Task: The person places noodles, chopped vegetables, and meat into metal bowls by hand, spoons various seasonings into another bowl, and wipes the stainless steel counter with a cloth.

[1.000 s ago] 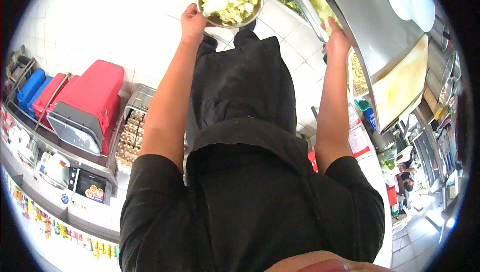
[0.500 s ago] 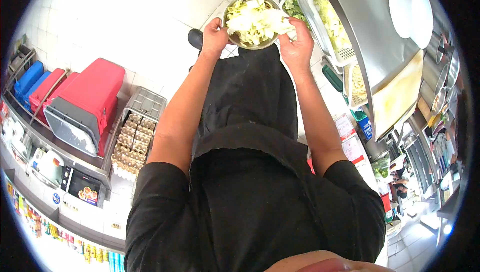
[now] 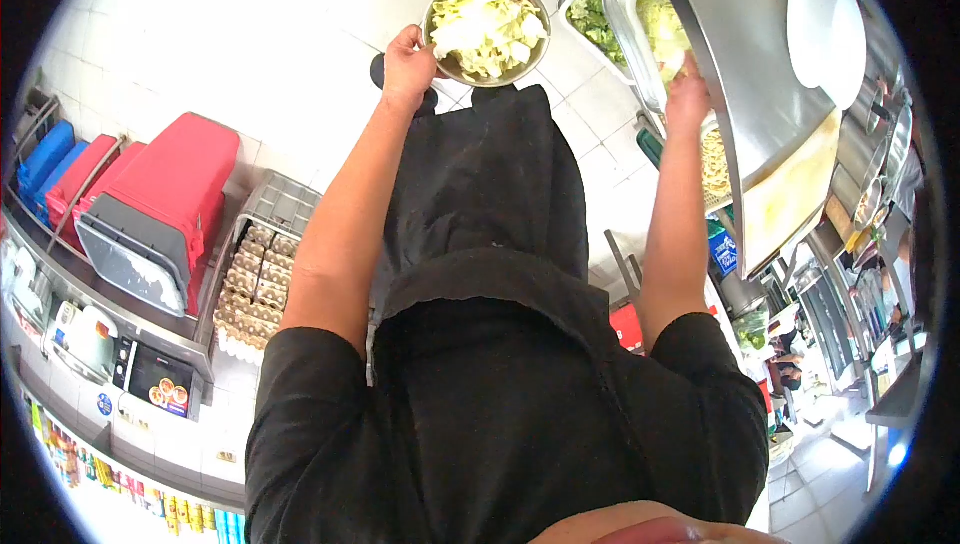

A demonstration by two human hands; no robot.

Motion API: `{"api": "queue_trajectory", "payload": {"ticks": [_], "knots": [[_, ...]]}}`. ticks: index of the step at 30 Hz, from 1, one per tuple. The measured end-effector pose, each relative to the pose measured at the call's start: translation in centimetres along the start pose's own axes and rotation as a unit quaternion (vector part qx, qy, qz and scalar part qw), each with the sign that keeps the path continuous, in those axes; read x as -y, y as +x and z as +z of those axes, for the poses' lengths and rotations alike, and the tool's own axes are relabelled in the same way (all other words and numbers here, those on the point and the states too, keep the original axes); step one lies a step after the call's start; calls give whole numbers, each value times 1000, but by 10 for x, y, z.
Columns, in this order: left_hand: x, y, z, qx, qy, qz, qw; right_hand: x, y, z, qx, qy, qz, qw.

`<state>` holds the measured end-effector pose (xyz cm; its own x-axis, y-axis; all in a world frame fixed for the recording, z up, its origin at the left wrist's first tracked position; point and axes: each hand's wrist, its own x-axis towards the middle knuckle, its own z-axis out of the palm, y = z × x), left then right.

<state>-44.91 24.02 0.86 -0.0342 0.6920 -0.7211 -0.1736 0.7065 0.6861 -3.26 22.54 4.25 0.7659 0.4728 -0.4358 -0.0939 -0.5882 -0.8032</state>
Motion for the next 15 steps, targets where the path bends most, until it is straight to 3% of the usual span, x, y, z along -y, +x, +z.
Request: {"api": "queue_trajectory", "payload": {"ticks": [3, 5, 7, 10, 12, 14, 15], "knots": [[9, 6, -4, 4, -1, -8, 1000, -134, 158, -102, 119, -227, -182, 949], [22, 13, -6, 0, 11, -6, 1000, -118, 147, -86, 39, -284, -242, 927], [20, 9, -3, 4, -8, -9, 1000, -63, 76, -43, -23, -98, -162, 982], [24, 13, 5, 3, -23, -25, 999, -10, -24, 17, 25, 42, -107, 993], [32, 20, 8, 5, -15, -18, 1000, -5, -72, 52, 123, 49, -110, 985], [35, 24, 17, 0, -16, -12, 1000, -12, -104, 81, 169, -149, -207, 952], [35, 25, 21, 6, -40, -18, 999, -14, -120, 100, 186, -179, -252, 932]]}}
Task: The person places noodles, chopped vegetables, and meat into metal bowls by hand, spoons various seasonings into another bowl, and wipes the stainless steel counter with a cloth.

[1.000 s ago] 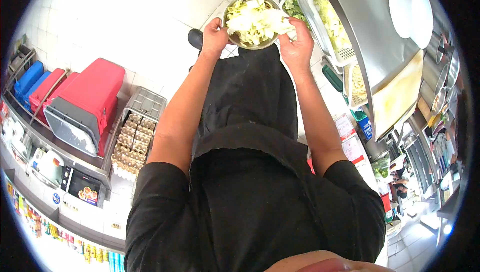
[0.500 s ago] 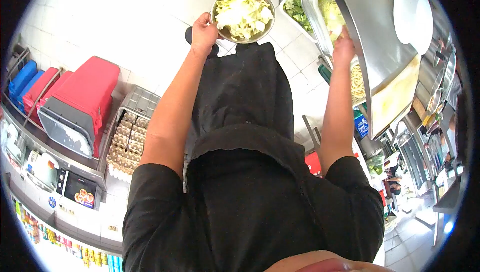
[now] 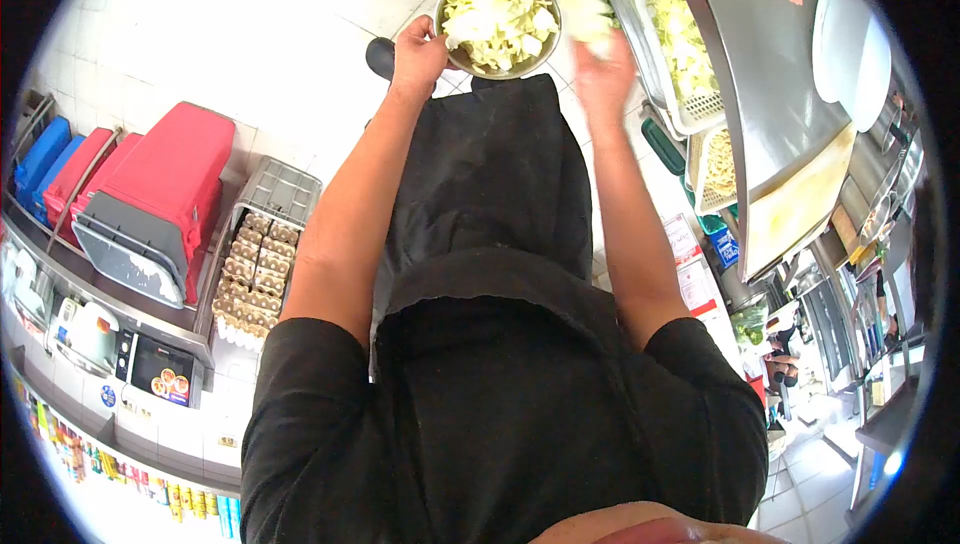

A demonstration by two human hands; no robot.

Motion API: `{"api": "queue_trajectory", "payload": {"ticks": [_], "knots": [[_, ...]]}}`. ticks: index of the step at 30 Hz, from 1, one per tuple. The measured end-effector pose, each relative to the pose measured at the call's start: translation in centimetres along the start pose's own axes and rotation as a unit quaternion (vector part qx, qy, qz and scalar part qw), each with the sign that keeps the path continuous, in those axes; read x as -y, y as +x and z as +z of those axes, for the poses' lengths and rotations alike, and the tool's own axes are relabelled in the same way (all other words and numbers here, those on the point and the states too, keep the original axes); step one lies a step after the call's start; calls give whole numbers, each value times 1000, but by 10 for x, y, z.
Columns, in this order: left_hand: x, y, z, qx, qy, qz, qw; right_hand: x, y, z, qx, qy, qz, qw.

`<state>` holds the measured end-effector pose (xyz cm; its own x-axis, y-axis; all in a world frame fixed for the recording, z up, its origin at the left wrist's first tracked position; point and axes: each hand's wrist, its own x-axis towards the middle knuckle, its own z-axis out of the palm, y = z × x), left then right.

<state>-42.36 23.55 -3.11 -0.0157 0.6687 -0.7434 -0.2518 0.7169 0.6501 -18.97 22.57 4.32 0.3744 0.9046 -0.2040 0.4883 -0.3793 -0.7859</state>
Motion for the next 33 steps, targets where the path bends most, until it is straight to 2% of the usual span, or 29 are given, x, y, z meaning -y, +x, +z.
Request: {"api": "queue_trajectory", "payload": {"ticks": [3, 6, 11, 13, 15, 16, 17, 19, 21, 22, 25, 26, 27, 29, 33], "knots": [[1, 6, 7, 11, 20, 0, 1000, 18, -9, 35, 56, -187, -166, 967], [-2, 11, 12, 4, 23, -4, 1000, 14, -7, 42, 78, -193, -181, 961], [2, 30, 5, 21, 8, 11, 1000, 2, 11, 28, -17, -96, -185, 978], [3, 38, 0, 40, 18, 7, 999, -36, 18, 28, -23, -4, -37, 999], [5, 46, -1, 39, 14, 10, 999, -89, 33, 28, 8, -112, 50, 992], [9, 52, -4, 35, 24, 13, 999, -128, 42, 31, 6, -199, -28, 980], [14, 57, -7, 30, 33, 17, 999, -162, 53, 35, 34, -257, -10, 966], [20, 67, -13, 27, 21, 8, 999, -230, 76, 46, 87, -391, -59, 914], [33, 72, -22, 19, 19, 3, 1000, -273, 102, 58, 180, -464, 3, 868], [39, 77, -27, 14, 22, 6, 1000, -268, 116, 64, 244, -464, 86, 847], [52, 83, -40, 4, 16, -2, 1000, -296, 150, 81, 290, -461, 135, 828], [54, 83, -43, -2, 8, -6, 1000, -309, 162, 85, 315, -497, 84, 804], [56, 82, -46, -9, 0, -10, 1000, -322, 168, 88, 321, -482, 79, 811], [69, 83, -54, -35, 11, -9, 999, -333, 180, 90, 347, -494, 91, 792], [78, 75, -70, -46, -2, -25, 999, -344, 167, 70, 276, -484, 107, 823]]}}
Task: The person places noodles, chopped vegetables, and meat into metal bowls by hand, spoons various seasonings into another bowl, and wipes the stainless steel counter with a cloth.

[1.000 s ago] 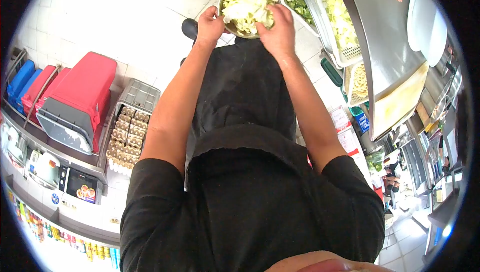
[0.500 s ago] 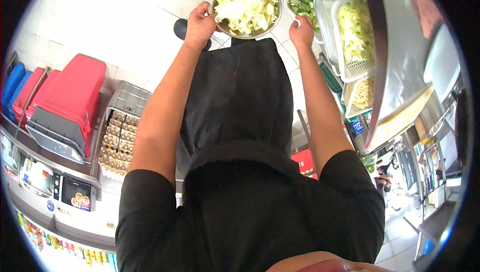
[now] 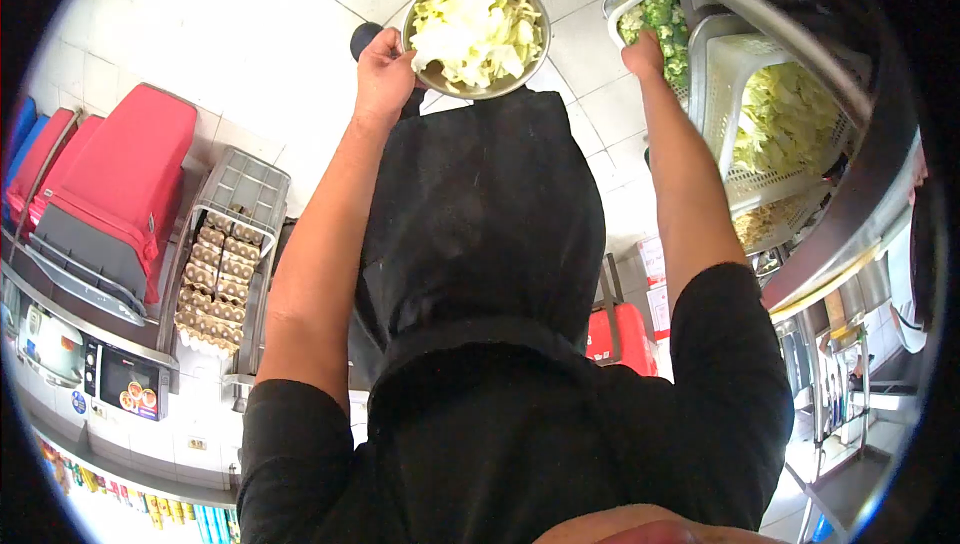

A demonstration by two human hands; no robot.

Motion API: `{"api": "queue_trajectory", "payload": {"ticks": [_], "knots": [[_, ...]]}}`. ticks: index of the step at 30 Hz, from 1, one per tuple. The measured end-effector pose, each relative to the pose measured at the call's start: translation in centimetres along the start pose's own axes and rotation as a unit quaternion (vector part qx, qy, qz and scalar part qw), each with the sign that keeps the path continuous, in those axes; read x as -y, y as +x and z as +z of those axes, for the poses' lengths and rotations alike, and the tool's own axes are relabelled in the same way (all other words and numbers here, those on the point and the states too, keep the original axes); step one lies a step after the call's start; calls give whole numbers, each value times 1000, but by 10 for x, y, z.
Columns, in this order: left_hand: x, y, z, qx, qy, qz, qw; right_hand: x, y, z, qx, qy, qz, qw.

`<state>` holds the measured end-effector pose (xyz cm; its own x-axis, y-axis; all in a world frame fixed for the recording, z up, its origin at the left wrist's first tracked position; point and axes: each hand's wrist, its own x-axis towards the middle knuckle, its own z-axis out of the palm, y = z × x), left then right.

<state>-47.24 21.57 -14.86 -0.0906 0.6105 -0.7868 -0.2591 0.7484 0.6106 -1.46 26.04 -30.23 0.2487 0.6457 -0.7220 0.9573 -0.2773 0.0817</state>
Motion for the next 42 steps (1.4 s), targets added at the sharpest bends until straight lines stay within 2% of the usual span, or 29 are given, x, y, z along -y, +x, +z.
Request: {"api": "queue_trajectory", "payload": {"ticks": [2, 7, 9, 14, 16, 20, 23, 25, 27, 30, 34, 36, 37, 42], "knots": [[2, -8, -3, -2, -20, 1, 1000, -11, -33, -7, -48, 35, 6, 998], [-8, -24, 2, 5, -31, -1, 1000, -5, -88, -28, -46, 51, -31, 997], [-9, -22, 5, 6, -31, -10, 999, 7, -75, -34, -26, 69, -32, 997], [9, -3, 7, 21, -28, 9, 999, 24, 4, -12, 48, -34, -34, 998], [17, 0, 5, 15, -25, 9, 1000, 24, 28, -3, 49, -32, -21, 998], [24, -4, 5, -7, -4, 2, 1000, -6, -8, -4, -117, 39, -16, 992], [21, -10, 4, 2, -12, -3, 1000, -10, -76, -14, -225, 82, -45, 970], [5, -23, 3, 2, -28, -4, 1000, 25, -147, -50, -212, 180, -56, 959], [-7, -34, 2, -6, -13, 18, 1000, 70, -218, -86, -206, 318, -97, 920], [-32, -51, 0, 2, -52, 26, 998, 141, -303, -140, -263, 246, -220, 907], [-81, -84, -7, -8, -46, 38, 998, 226, -371, -185, -264, 241, -344, 868], [-98, -95, -14, 0, -40, 54, 998, 253, -393, -205, -250, 169, -386, 872], [-111, -103, -18, -3, -37, 52, 998, 260, -400, -211, -280, 153, -415, 852], [-165, -129, -53, -11, -61, 80, 995, 299, -424, -266, -337, 206, -454, 799]]}}
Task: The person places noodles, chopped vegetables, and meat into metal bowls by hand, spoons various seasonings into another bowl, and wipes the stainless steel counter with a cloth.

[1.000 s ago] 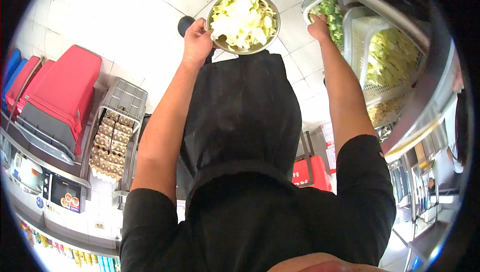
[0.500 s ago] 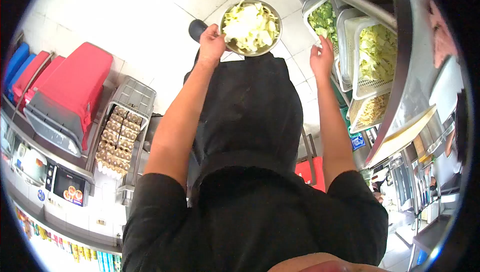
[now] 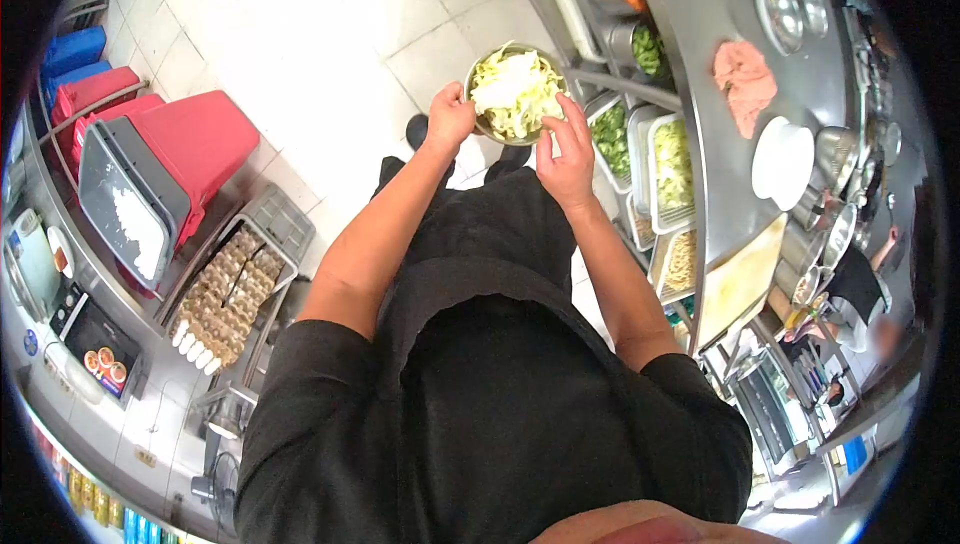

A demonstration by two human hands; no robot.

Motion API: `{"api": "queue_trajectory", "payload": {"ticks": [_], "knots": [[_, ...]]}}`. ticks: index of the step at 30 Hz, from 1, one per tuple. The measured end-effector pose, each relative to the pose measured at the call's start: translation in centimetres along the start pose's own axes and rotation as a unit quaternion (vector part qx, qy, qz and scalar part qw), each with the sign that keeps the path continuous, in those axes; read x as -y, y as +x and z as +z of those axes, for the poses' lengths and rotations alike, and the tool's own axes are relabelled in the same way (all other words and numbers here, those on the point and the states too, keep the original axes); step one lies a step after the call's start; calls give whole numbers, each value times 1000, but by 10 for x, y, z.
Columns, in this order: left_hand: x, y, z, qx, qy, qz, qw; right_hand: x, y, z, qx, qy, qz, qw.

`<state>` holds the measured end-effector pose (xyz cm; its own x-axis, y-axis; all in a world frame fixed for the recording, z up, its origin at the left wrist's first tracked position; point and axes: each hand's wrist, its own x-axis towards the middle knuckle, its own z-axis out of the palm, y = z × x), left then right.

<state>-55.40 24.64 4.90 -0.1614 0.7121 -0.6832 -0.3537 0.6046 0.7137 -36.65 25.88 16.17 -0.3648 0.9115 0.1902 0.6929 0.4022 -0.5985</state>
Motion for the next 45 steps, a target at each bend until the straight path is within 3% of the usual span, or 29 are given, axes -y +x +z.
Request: {"api": "queue_trajectory", "payload": {"ticks": [2, 11, 14, 16, 17, 19, 21, 24, 27, 30, 36, 45], "knots": [[-28, 1, -3, 3, -20, 18, 1000, 15, 30, -1, -43, 0, -14, 999], [-88, 15, -16, -8, -24, 35, 999, 36, 105, 50, 17, -82, -29, 996], [-100, 32, -21, -3, -44, 19, 999, 41, 129, 32, -37, 38, -2, 999], [-116, 38, -22, 3, -40, 13, 999, 23, 143, 18, -74, 42, 50, 995], [-121, 41, -22, 0, -21, 2, 1000, 1, 153, 15, -129, 8, 11, 992], [-136, 58, -17, -6, 9, -9, 1000, -63, 159, 22, -146, 127, 239, 951], [-151, 69, -13, 2, 4, -17, 1000, -139, 170, 29, -212, 348, 416, 813], [-173, 82, -2, 14, -11, -15, 1000, -250, 188, 39, -259, 443, 561, 650], [-193, 91, 8, 20, -18, -9, 1000, -328, 191, 60, -309, 467, 405, 723], [-210, 100, 11, 26, -3, -4, 1000, -324, 213, 66, -352, 445, 333, 753], [-256, 114, 8, 47, 27, -5, 999, -305, 241, 52, -411, 421, 334, 737], [-294, 127, -18, 73, 36, 19, 997, -163, 176, 30, -407, 449, 499, 620]]}}
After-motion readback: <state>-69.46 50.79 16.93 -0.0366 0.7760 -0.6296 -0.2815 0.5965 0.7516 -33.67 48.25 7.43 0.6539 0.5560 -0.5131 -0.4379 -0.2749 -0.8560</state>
